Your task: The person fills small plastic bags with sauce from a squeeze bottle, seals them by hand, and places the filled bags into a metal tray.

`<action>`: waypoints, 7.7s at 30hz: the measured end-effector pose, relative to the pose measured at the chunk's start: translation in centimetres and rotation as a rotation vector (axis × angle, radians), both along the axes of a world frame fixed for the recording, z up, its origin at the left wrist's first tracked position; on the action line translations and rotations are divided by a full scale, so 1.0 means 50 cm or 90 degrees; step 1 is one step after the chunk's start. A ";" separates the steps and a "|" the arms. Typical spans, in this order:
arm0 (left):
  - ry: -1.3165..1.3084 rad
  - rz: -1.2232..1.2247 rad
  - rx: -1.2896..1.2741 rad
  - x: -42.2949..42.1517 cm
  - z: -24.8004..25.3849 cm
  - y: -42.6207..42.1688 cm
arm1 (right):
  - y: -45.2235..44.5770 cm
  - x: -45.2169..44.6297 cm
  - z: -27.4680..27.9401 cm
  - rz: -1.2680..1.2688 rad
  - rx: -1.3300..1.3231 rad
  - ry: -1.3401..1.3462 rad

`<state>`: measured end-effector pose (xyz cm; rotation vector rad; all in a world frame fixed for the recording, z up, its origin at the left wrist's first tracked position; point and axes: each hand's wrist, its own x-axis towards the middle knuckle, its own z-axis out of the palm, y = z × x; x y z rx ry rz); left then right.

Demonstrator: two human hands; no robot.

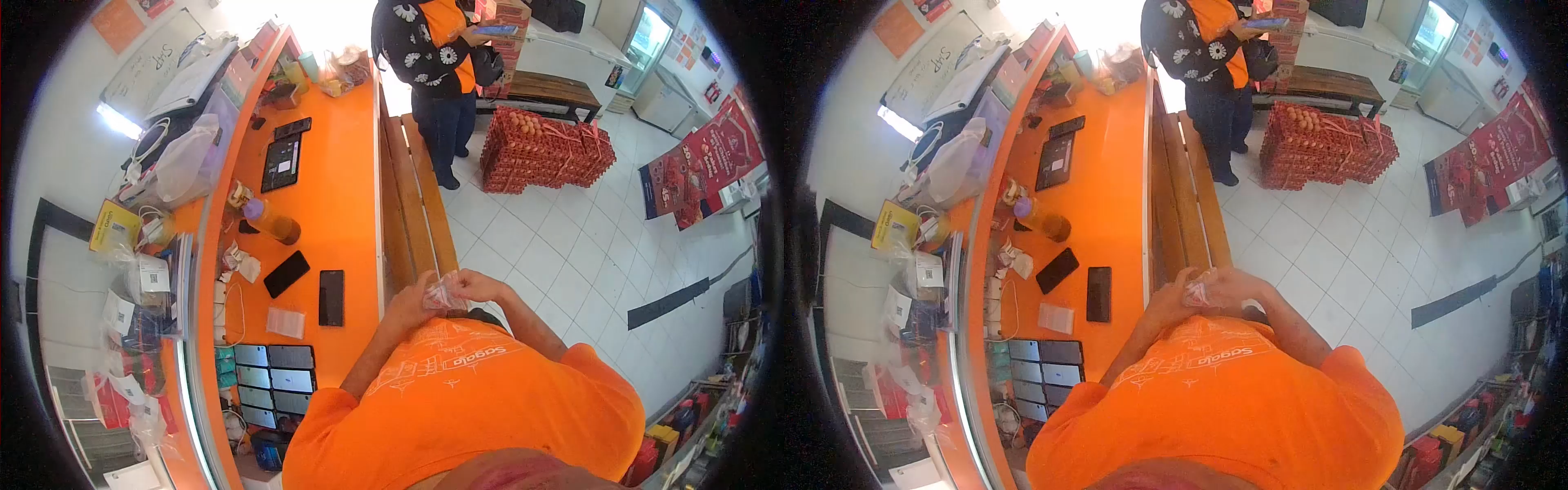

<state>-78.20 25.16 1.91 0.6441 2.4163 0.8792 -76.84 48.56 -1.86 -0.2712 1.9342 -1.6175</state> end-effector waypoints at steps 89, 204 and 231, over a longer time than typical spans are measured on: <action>-0.239 0.486 0.822 -0.044 0.006 -0.066 | 0.058 0.016 0.089 -0.522 -0.309 -0.063; -0.062 0.162 0.448 0.095 0.033 -0.087 | -0.150 0.081 0.143 -0.136 -0.236 -0.197; 0.442 0.217 0.442 0.053 0.034 -0.068 | -0.177 0.064 0.313 -0.088 0.221 0.688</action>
